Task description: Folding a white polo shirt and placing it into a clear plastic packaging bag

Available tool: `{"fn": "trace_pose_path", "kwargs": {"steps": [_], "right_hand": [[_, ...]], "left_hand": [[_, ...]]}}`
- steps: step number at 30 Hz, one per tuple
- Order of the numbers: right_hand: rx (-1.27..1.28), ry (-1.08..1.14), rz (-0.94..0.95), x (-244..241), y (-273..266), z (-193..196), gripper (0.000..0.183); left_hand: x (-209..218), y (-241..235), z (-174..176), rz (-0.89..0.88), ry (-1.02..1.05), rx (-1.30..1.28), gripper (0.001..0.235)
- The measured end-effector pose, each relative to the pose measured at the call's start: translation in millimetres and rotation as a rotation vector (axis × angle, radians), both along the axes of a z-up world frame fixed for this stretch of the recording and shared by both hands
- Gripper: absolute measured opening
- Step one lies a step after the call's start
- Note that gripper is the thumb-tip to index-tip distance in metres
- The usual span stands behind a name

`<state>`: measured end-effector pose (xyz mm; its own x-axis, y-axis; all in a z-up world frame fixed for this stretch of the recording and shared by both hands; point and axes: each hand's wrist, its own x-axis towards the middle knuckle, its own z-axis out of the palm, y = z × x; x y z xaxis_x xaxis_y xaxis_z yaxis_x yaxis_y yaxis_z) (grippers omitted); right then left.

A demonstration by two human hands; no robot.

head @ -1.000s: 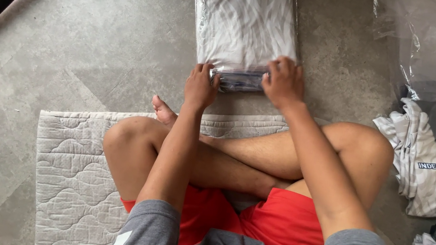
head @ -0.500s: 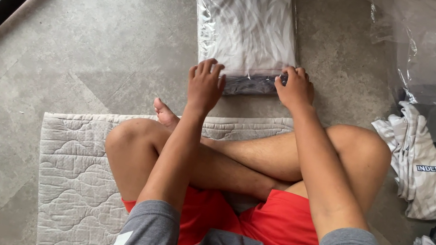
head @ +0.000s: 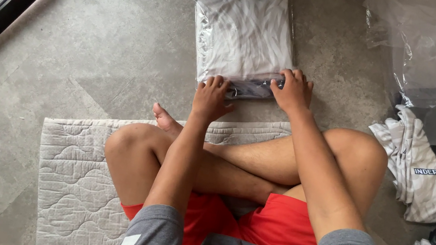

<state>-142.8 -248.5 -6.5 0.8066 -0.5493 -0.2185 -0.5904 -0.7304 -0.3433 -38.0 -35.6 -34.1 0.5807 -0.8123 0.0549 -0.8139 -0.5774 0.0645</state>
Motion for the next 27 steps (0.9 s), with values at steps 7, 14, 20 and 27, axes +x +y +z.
{"fn": "trace_pose_path", "kwargs": {"steps": [7, 14, 20, 27], "right_hand": [[-0.255, -0.239, 0.286, 6.0, 8.5, -6.3, 0.035], [-0.346, 0.0, 0.349, 6.0, 6.3, -27.1, 0.07], [-0.388, -0.023, 0.388, 5.5, 1.8, -48.8, 0.055], [-0.383, -0.006, 0.422, 1.4, -6.4, -59.2, 0.055]], "left_hand": [[-0.7, -1.1, 17.2, 0.096, 0.158, 0.121, 0.067], [2.3, 2.4, 14.9, 0.144, 0.172, 0.123, 0.059], [3.7, 9.1, 1.7, 0.154, 0.094, 0.079, 0.06], [6.9, 13.0, -24.7, 0.17, 0.018, 0.117, 0.038]]}}
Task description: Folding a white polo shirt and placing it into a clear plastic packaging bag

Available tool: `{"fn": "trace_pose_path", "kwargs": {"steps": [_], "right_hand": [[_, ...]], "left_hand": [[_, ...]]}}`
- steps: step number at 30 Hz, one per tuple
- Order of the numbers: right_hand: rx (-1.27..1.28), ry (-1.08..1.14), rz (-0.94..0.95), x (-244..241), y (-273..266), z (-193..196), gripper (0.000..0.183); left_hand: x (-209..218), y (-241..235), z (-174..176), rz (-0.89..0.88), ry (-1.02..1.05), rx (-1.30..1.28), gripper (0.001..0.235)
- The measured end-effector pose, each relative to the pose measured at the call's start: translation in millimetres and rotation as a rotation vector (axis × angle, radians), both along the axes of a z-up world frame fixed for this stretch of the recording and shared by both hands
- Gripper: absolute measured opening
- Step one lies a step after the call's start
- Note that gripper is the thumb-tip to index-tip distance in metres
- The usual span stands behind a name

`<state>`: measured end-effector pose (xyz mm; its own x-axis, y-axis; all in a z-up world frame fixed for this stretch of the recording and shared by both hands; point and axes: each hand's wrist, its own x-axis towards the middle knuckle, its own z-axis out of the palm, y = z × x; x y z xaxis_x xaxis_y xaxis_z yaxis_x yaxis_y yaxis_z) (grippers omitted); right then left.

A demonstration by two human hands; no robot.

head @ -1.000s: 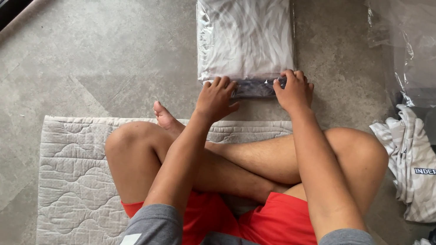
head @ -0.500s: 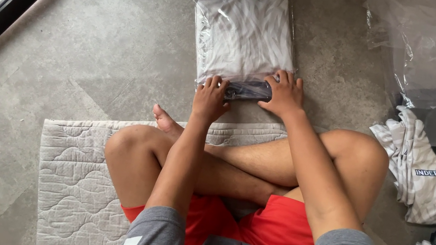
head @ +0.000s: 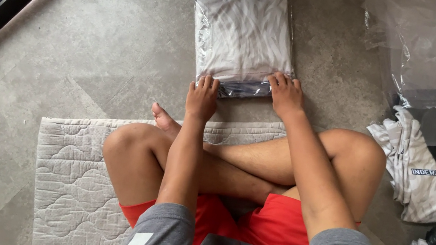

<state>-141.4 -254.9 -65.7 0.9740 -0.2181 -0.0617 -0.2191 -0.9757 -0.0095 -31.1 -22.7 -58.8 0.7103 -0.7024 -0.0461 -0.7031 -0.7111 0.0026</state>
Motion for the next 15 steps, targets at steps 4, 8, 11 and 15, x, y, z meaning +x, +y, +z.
{"fn": "trace_pose_path", "kwargs": {"steps": [4, 8, 11, 15], "right_hand": [[-0.055, -0.008, -0.049, 0.7, 3.2, 1.8, 0.033], [-0.173, 0.036, -0.046, -6.2, 13.4, 14.3, 0.03], [-0.098, -0.049, -0.055, -0.7, 4.6, 4.3, 0.037], [-0.034, -0.064, -0.063, -2.0, 1.4, 5.9, 0.048]], "left_hand": [[-1.9, 2.1, 2.4, -0.06, -0.226, -0.132, 0.029], [3.2, 6.8, -32.1, -0.004, -0.192, -0.238, 0.021], [9.0, 6.8, -27.2, 0.009, -0.115, -0.201, 0.036], [2.3, 8.0, 20.3, 0.085, 0.139, -0.138, 0.047]]}}
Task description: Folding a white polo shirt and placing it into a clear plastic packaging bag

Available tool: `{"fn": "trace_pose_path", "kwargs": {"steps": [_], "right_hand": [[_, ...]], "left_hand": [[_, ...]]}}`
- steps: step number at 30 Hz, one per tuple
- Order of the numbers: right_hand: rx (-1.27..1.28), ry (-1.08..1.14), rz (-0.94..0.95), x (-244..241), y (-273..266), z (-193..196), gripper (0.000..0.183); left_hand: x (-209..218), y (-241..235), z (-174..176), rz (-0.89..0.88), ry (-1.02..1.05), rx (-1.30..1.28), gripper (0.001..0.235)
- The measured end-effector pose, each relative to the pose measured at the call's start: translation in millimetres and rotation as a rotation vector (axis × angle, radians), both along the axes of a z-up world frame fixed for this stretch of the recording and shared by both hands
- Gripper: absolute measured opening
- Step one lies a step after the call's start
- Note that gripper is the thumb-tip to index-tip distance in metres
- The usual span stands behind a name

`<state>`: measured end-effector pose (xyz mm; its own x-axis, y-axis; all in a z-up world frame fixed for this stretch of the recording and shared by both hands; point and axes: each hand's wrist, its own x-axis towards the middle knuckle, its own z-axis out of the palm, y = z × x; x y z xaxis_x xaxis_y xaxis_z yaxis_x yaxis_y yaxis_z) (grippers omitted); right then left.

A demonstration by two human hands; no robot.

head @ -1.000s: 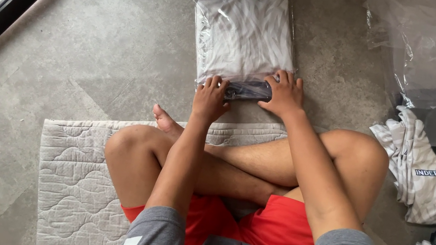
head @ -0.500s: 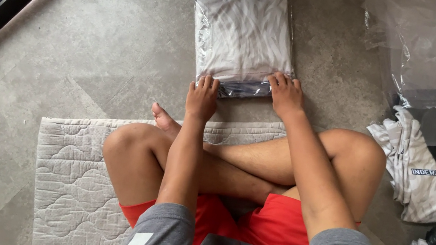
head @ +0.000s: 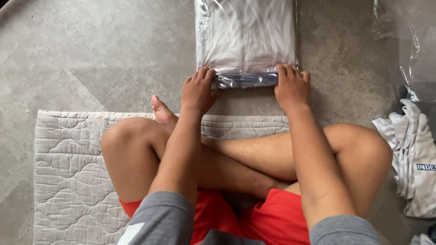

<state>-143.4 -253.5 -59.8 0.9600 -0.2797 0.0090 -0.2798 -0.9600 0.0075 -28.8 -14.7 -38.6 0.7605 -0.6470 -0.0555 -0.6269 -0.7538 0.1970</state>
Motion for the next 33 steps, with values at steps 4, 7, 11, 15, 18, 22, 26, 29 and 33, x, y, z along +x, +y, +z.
{"fn": "trace_pose_path", "kwargs": {"steps": [4, 7, 11, 15, 18, 22, 26, 29, 33], "right_hand": [[0.486, -0.068, -0.306, 1.8, -13.0, 13.6, 0.034], [0.687, -0.109, -0.449, -0.5, -15.9, 23.2, 0.027], [0.773, -0.228, -0.534, 1.0, -7.9, 30.2, 0.019], [0.744, -0.412, -0.512, -6.1, 6.9, 61.4, 0.029], [0.552, -0.514, -0.45, -4.5, 7.1, 68.1, 0.033], [0.498, -0.774, -0.535, -6.6, -9.1, 52.1, 0.03], [0.645, -0.878, -0.671, -9.1, -14.7, 53.7, 0.023], [0.765, -0.952, -0.685, -5.5, -15.6, 62.0, 0.024], [0.804, -0.902, -0.745, -10.2, -14.5, 82.1, 0.039]], "left_hand": [[4.4, 0.4, 21.2, 0.179, 0.247, -0.25, 0.038], [8.0, 3.5, 17.2, 0.311, 0.352, -0.405, 0.037], [6.1, 3.5, 36.3, 0.407, 0.416, -0.525, 0.042], [1.9, 1.2, 41.8, 0.463, 0.453, -0.674, 0.044], [3.9, 4.9, 54.5, 0.526, 0.437, -0.787, 0.048], [3.5, 5.7, 50.6, 0.528, 0.545, -0.79, 0.052], [-26.4, 6.3, 105.1, 0.187, 0.45, -0.519, 0.071], [-26.8, 1.7, 74.5, 0.099, 0.305, -0.492, 0.056], [-13.5, -5.9, 73.3, 0.267, 0.446, -0.931, 0.033]]}}
